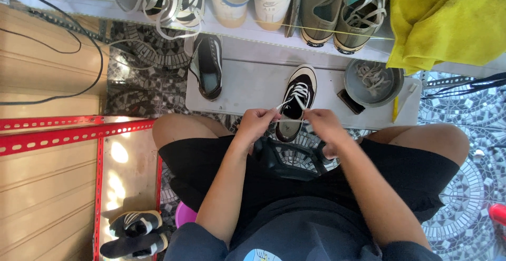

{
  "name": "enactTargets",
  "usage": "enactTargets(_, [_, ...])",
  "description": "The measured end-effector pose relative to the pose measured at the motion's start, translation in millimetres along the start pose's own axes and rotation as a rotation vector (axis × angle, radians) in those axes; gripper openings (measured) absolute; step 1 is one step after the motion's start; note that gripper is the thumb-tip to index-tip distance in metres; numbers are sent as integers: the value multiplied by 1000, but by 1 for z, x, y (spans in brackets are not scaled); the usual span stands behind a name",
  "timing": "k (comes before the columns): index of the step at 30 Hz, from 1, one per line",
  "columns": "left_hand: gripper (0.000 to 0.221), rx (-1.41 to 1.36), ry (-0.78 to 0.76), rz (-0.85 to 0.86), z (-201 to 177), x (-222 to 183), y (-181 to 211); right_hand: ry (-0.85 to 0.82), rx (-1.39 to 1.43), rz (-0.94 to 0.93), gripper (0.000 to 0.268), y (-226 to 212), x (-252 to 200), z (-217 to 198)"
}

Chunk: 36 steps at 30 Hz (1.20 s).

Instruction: Threading a white shoelace through the eyelets of a black sneaker while sitting near a shoe rack.

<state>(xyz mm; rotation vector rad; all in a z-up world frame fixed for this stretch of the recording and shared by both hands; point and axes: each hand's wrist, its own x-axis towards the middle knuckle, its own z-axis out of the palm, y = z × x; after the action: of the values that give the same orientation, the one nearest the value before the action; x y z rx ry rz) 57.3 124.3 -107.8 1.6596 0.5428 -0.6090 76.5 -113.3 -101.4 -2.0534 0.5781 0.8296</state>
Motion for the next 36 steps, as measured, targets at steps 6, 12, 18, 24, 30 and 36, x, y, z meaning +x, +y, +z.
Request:
enactTargets(6, [35, 155, -95, -2, 2, 0, -6, 44, -78, -81, 52, -16, -46, -96])
enactTargets(12, [24, 550, -167, -76, 1, 11, -25, 25, -296, -177, 50, 11, -76, -183])
enactTargets(18, [53, 858, 168, 61, 18, 18, -35, -47, -326, -114, 46, 31, -87, -191])
enactTargets(24, [50, 789, 164, 321, 63, 31, -5, -129, -301, -224, 42, 58, -96, -179])
enactTargets(30, [37, 856, 268, 465, 77, 92, -54, -98, -383, -250, 33, 70, -109, -174])
enactTargets(36, [18, 946, 407, 813, 61, 122, -71, -125, -466, -270, 29, 86, -107, -178])
